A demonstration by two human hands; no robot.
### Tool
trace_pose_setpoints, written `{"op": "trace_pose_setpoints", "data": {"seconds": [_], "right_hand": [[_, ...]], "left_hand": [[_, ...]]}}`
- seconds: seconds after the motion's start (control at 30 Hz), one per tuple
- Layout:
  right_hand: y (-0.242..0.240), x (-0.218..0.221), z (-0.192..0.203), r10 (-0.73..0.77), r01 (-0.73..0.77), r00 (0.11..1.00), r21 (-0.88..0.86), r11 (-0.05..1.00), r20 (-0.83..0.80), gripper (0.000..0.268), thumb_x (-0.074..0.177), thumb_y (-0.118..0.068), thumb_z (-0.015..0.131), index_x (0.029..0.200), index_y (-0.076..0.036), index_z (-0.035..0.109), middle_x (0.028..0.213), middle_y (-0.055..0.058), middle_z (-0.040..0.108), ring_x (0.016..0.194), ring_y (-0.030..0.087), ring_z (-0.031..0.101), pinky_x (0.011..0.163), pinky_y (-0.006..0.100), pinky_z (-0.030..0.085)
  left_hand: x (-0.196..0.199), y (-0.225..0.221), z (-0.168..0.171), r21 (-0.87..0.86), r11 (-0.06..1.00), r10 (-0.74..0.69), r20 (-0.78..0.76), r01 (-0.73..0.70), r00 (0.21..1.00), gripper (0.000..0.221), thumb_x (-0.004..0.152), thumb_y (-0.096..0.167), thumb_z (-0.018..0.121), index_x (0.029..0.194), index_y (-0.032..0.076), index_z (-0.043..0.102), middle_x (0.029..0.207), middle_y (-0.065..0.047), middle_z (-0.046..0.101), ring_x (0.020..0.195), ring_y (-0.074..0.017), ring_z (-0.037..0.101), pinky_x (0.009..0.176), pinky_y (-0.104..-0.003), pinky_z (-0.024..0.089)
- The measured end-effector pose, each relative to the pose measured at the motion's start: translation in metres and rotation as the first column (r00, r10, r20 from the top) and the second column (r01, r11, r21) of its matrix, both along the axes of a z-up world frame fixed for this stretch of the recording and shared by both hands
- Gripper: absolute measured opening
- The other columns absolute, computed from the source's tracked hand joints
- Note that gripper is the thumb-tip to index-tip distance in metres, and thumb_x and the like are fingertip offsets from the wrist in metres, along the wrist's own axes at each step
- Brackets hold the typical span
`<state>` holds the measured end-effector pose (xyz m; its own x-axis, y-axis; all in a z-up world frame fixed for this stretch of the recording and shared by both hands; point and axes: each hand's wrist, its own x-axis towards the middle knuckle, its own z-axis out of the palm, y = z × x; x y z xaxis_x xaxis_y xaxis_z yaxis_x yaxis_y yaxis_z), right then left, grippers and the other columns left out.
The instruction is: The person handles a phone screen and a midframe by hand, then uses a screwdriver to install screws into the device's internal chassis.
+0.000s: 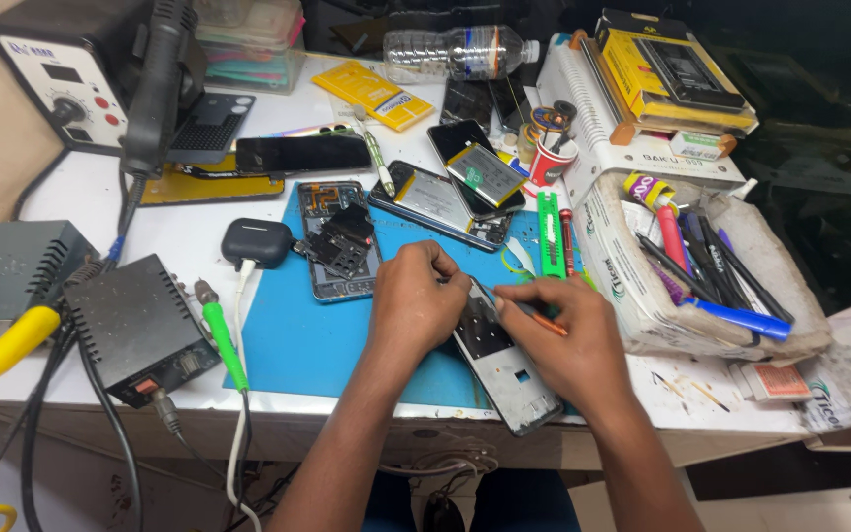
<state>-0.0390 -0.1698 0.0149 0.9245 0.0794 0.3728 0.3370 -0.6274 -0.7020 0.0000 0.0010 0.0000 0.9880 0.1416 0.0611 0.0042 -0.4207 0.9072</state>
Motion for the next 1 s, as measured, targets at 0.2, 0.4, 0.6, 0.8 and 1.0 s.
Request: {"op": "trace_pose_setpoints", "data": {"seconds": [0.2, 0.4, 0.6, 0.8, 1.0], "right_hand": [[-0.003, 0.002, -0.003, 0.024, -0.024, 0.999, -0.018, 1.000, 0.028, 0.024, 0.082, -0.021, 0.076, 0.100, -0.005, 0.082, 0.079, 0.009, 0.077, 0.082, 0.019, 0.064, 0.080, 0.033, 0.049], [0.000, 0.015, -0.002, 0.043, -0.043, 0.998, 0.006, 0.999, -0.051, 0.024, 0.082, -0.023, 0.078, 0.101, -0.009, 0.083, 0.078, 0.007, 0.074, 0.077, 0.016, 0.065, 0.072, 0.030, 0.051], [-0.007, 0.017, -0.012, 0.098, -0.096, 0.995, 0.053, 0.994, -0.036, 0.024, 0.085, -0.022, 0.078, 0.105, -0.009, 0.082, 0.087, 0.008, 0.075, 0.083, 0.015, 0.067, 0.076, 0.030, 0.052], [-0.016, 0.000, 0.003, 0.062, -0.064, 0.998, 0.121, 0.991, 0.022, 0.028, 0.085, -0.020, 0.079, 0.110, -0.008, 0.080, 0.098, 0.010, 0.074, 0.091, 0.016, 0.067, 0.081, 0.030, 0.051], [-0.037, -0.039, 0.015, -0.170, 0.166, 0.985, 0.139, 0.976, 0.015, 0.024, 0.089, -0.017, 0.074, 0.111, -0.009, 0.077, 0.103, 0.006, 0.076, 0.091, 0.015, 0.068, 0.076, 0.029, 0.052]], "left_hand": [[0.005, 0.002, -0.006, 0.023, 0.999, -0.023, 0.031, 0.023, 0.999, 0.015, 0.077, 0.015, 0.074, 0.080, 0.000, 0.072, 0.073, -0.017, 0.075, 0.069, -0.0265, 0.076, 0.067, -0.038, 0.058], [0.005, 0.005, -0.008, 0.029, 0.998, -0.054, 0.048, 0.053, 0.997, 0.016, 0.080, 0.015, 0.072, 0.083, -0.001, 0.072, 0.075, -0.018, 0.075, 0.071, -0.0257, 0.076, 0.067, -0.038, 0.059], [0.003, 0.006, -0.010, 0.013, 0.999, -0.049, 0.059, 0.048, 0.997, 0.017, 0.079, 0.016, 0.073, 0.084, -0.001, 0.072, 0.074, -0.016, 0.075, 0.068, -0.0245, 0.075, 0.066, -0.038, 0.058], [0.004, 0.004, -0.007, -0.007, 1.000, -0.028, 0.067, 0.028, 0.997, 0.015, 0.079, 0.015, 0.073, 0.083, 0.000, 0.073, 0.074, -0.015, 0.075, 0.067, -0.0227, 0.075, 0.066, -0.036, 0.058], [0.004, 0.003, -0.005, 0.000, 1.000, -0.029, 0.007, 0.029, 1.000, 0.015, 0.080, 0.017, 0.072, 0.085, 0.003, 0.074, 0.074, -0.013, 0.076, 0.068, -0.0225, 0.075, 0.069, -0.037, 0.058]]}}
